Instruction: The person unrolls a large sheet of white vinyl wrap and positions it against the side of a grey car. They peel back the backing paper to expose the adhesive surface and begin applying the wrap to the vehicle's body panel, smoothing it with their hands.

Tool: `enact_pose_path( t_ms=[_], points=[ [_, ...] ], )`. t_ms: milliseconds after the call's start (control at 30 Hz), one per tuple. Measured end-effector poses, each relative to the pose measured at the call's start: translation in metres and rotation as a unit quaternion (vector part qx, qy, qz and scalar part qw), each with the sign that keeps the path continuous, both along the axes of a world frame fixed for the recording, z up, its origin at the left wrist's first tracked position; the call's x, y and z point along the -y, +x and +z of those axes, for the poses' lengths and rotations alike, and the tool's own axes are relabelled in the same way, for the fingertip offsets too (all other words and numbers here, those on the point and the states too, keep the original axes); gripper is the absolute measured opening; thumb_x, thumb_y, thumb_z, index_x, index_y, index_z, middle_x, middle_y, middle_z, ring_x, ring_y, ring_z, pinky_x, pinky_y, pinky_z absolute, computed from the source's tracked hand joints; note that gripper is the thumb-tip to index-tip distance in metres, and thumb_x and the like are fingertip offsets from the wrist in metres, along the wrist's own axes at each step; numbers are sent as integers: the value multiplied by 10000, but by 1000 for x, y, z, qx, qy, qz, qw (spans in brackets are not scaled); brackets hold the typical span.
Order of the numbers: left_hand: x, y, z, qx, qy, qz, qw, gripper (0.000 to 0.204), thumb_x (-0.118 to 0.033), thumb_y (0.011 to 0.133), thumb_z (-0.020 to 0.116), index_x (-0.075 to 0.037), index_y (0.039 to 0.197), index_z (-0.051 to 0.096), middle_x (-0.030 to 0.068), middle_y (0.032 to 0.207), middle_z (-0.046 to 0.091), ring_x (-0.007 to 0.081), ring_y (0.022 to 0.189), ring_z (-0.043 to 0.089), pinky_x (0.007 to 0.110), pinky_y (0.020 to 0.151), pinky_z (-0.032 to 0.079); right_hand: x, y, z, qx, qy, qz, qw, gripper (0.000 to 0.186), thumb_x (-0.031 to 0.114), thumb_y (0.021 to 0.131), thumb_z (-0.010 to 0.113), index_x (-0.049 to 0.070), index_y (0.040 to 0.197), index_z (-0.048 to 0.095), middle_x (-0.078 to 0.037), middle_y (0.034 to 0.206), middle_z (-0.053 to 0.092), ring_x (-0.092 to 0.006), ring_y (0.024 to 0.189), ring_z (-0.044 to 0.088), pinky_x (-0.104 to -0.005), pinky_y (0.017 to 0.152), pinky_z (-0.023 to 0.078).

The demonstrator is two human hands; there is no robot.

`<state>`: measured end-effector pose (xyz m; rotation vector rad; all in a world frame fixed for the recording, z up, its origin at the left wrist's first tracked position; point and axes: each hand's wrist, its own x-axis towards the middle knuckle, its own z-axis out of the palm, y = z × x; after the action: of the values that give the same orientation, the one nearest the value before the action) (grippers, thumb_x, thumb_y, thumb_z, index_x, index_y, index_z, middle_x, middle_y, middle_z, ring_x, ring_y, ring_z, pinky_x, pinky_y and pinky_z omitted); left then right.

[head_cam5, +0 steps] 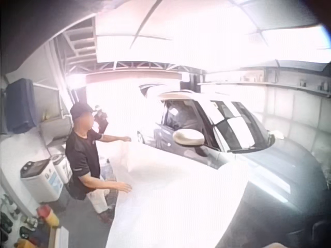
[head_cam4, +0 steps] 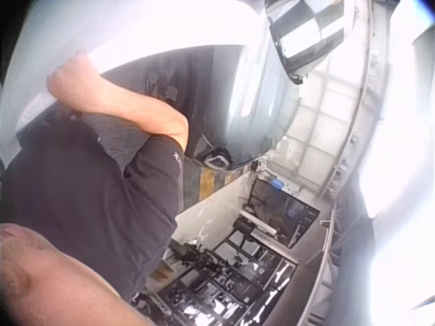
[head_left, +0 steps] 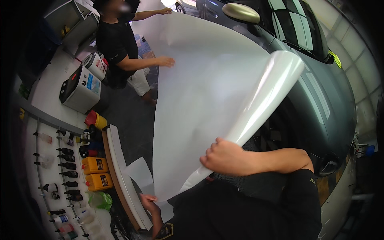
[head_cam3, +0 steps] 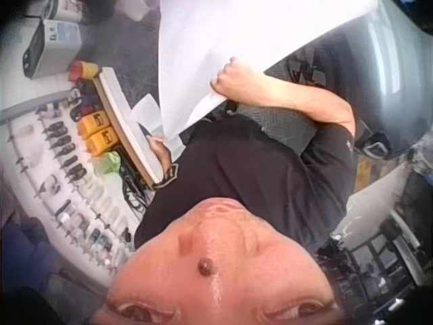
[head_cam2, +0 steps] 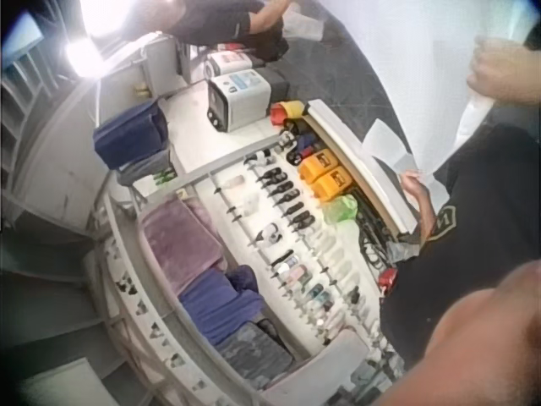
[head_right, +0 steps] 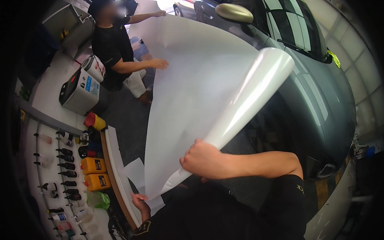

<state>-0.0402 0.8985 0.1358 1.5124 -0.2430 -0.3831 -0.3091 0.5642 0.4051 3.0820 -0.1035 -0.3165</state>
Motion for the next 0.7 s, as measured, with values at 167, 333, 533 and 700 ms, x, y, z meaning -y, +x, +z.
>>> enact_pose_path(
  t_ms=[167, 333, 533, 700],
  points=[
    [55, 26, -12, -101, 318, -330, 883, 583, -509, 1034, 386, 3, 1143, 643, 84, 908, 706, 159, 810, 653, 301, 764, 494, -72, 31, -72, -127, -102, 89, 983, 420, 487, 810, 673, 96, 952, 731, -49, 870, 736, -239, 792, 701, -421, 751, 516],
    [271, -62, 183, -55, -69, -640, 764, 866, -692, 969, 303, -54, 1546, 213, 204, 1428, 477, 309, 1265, 501, 452, 1026, 408, -112, 45, -128, -186, -104, 116, 970, 254, 258, 854, 614, 90, 975, 761, -76, 1002, 739, -267, 935, 702, -453, 839, 536],
    [372, -126, 195, -45, -31, -710, 702, 899, -649, 898, 566, 6, 1476, 351, 190, 1368, 507, 254, 1214, 522, 416, 954, 460, -123, 52, -178, -205, -180, 9, 962, 243, 239, 867, 608, 118, 1013, 761, -61, 1032, 736, -261, 955, 695, -477, 868, 525],
    [394, -139, 208, -236, -184, -654, 694, 673, -488, 892, 682, 16, 1307, 522, 129, 1164, 618, 192, 1041, 608, 335, 854, 511, -74, 42, -184, -181, -260, -14, 949, 192, 216, 850, 623, 118, 916, 774, -12, 890, 745, -213, 788, 697, -427, 802, 509]
  ],
)
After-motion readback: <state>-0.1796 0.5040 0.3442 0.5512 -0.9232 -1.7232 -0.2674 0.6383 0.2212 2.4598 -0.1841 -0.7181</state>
